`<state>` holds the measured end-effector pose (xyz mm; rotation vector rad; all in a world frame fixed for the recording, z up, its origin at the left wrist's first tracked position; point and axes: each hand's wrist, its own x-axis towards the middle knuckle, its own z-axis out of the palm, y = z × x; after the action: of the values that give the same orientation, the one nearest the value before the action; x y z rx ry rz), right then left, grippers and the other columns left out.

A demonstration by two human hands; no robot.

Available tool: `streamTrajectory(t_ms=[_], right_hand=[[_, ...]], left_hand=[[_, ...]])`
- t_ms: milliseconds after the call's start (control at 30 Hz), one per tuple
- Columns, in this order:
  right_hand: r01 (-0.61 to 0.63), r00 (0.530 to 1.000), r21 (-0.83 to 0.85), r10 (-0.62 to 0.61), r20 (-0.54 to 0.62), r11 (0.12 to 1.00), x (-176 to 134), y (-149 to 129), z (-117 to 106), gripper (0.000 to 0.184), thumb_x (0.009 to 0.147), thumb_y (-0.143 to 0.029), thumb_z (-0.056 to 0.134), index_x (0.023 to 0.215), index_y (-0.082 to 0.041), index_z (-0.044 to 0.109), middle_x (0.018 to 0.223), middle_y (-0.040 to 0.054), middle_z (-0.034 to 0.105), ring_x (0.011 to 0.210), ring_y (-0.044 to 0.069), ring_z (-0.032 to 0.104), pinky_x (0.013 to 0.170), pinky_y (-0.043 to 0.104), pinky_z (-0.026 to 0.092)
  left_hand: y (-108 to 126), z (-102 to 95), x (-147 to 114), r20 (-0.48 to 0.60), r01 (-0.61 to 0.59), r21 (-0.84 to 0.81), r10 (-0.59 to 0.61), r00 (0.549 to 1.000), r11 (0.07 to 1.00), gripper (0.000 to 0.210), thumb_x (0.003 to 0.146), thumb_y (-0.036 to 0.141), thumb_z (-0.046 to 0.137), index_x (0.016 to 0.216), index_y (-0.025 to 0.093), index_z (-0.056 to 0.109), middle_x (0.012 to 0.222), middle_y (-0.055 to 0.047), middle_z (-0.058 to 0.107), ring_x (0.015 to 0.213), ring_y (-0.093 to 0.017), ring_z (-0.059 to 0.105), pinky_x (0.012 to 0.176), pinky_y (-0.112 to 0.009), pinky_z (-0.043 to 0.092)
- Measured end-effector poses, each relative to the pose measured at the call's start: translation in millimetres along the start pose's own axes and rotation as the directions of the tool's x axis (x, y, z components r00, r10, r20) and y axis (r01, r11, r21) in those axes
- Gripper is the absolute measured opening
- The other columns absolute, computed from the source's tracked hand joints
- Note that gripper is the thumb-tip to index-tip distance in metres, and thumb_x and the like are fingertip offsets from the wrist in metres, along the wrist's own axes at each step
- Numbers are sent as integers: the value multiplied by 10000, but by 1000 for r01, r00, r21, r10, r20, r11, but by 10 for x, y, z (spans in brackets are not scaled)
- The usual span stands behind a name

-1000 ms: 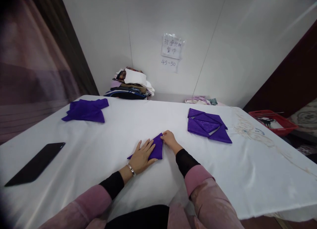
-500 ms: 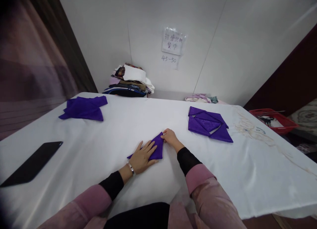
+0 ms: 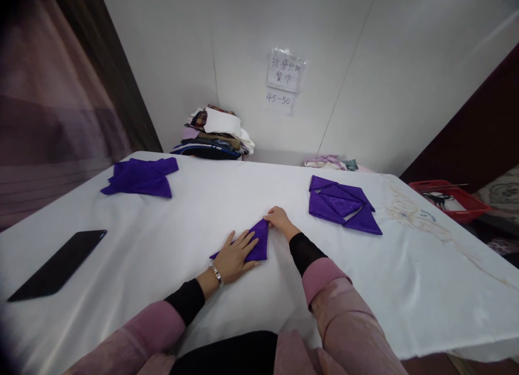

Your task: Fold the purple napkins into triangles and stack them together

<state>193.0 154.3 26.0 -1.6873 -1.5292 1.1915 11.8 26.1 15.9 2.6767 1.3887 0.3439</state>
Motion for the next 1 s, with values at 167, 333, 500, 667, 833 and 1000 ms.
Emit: streamTrajectory(t_ms=[167,333,500,667,833,1000], right_hand=[[53,998,-37,-54,-31,998,-66,-12,11,171,661,-100,616,799,-161,534,511,-63,537,469,102,537,493,207,428],[95,992,-120,-103,-67,988,-76,27,34,164,663,-105,612,791,-177,540,604,-54,551,528,100,543,542,216,437],[131,978,-213,-161,-131,968,-48,55,7,165,682,-115,592,830,-183,569,690,-27,585,658,126,560,656,247,448],[206,942,-272,-266,-205,940,-346,16,19,205,803,-210,486,985,-190,579,954,43,624,896,164,562,828,308,430],[616,776,-424,-604,183,664,-909,15,257,451,864,-407,452,1256,-185,481,1358,108,440,1287,230,325,1063,402,217],[543,839,-586,-421,346,601,-931,33,309,676,872,-551,354,1395,-124,303,1468,148,239,1372,251,121,1089,452,38]], left_hand=[[4,-11,6,16,5,3,-5,1000,1000,688,839,647,265,1361,208,349,1445,-106,330,1338,-290,244,1059,-585,130],[-5,0,6,15,-1,-5,1,1000,1000,688,840,646,266,1366,208,339,1447,-107,326,1339,-289,242,1058,-590,127],[-11,13,5,20,4,-10,-3,1000,1000,692,837,645,279,1370,208,334,1449,-107,321,1339,-289,242,1059,-587,123],[-13,14,5,0,4,-23,-4,1000,1000,666,835,637,305,1366,237,343,1437,-103,347,1331,-290,259,1065,-574,112],[-3,13,8,-17,-5,-41,4,1000,999,673,833,602,372,1397,248,271,1451,-96,321,1344,-279,225,1071,-573,95],[-9,28,10,-8,14,-36,-14,1000,999,704,826,613,372,1410,242,236,1463,-97,296,1346,-282,221,1069,-571,114]])
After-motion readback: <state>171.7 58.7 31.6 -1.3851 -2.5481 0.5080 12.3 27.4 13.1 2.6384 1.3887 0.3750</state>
